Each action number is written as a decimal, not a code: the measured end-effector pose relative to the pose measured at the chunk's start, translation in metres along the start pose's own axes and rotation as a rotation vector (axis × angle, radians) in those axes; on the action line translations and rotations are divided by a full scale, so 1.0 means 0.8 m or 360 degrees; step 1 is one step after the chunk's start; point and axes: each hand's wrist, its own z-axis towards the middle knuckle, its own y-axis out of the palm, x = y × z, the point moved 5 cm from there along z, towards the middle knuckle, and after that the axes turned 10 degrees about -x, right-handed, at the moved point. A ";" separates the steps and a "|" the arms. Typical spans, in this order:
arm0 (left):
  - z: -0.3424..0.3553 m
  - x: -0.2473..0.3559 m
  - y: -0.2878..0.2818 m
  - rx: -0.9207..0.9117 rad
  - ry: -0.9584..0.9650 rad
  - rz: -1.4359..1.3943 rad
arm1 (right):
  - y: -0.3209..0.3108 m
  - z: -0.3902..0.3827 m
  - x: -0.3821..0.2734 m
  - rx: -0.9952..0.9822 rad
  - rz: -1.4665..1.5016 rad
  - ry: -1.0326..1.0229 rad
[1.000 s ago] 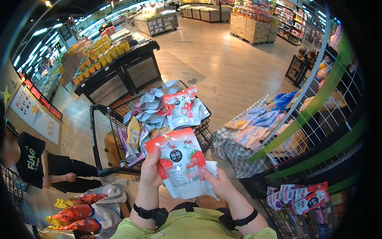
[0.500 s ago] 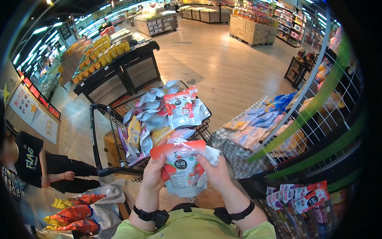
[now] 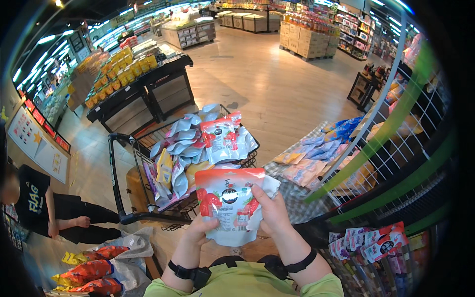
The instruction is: Wipe snack packages with a cloth and place them back on the retail shelf.
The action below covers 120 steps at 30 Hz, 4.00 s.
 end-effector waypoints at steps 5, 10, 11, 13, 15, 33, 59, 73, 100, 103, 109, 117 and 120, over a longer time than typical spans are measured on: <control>-0.002 -0.006 0.007 0.0059 -0.0120 0.0080 | -0.013 -0.002 -0.017 0.0039 -0.0081 -0.0070; -0.004 -0.011 -0.001 0.0285 -0.0017 -0.0022 | 0.006 -0.027 -0.061 -0.0111 -0.0982 -0.0566; -0.003 -0.013 0.002 0.0303 -0.0011 -0.0016 | 0.030 -0.041 -0.057 -0.0666 -0.1687 -0.0822; 0.000 -0.018 0.010 0.0313 -0.0003 0.0056 | 0.058 -0.073 -0.018 -0.1095 -0.2662 -0.0722; 0.003 -0.022 0.016 0.0323 0.0010 0.0100 | 0.061 -0.078 -0.005 -0.1176 -0.2735 -0.0600; 0.065 -0.056 0.054 0.0516 -0.0114 -0.0081 | -0.101 -0.042 -0.025 -0.0185 0.0086 0.0338; -0.150 -0.133 0.098 0.1496 0.0732 0.0029 | -0.042 -0.080 0.116 -0.0724 0.0062 0.1194; -0.441 -0.239 0.239 0.2259 0.0790 0.0333 | 0.154 -0.412 0.130 -0.3064 -0.1647 -0.0783; -0.820 -0.566 0.476 0.2692 0.2181 -0.0456 | 0.278 -0.896 0.316 -0.4197 -0.1140 -0.0686; -0.832 -0.551 0.488 0.2765 0.2219 -0.0459 | 0.294 -0.859 0.398 -0.3594 -0.0816 0.0688; -0.870 -0.489 0.489 0.2927 0.2481 -0.0424 | 0.355 -0.878 0.335 -0.4044 -0.0449 -0.0141; -0.922 -0.384 0.455 0.2907 0.2312 -0.0077 | 0.451 -0.833 0.425 -0.3505 -0.0404 0.0660; -0.925 -0.344 0.447 0.2815 0.2567 0.0054 | 0.443 -0.806 0.480 -0.3003 -0.0474 0.2078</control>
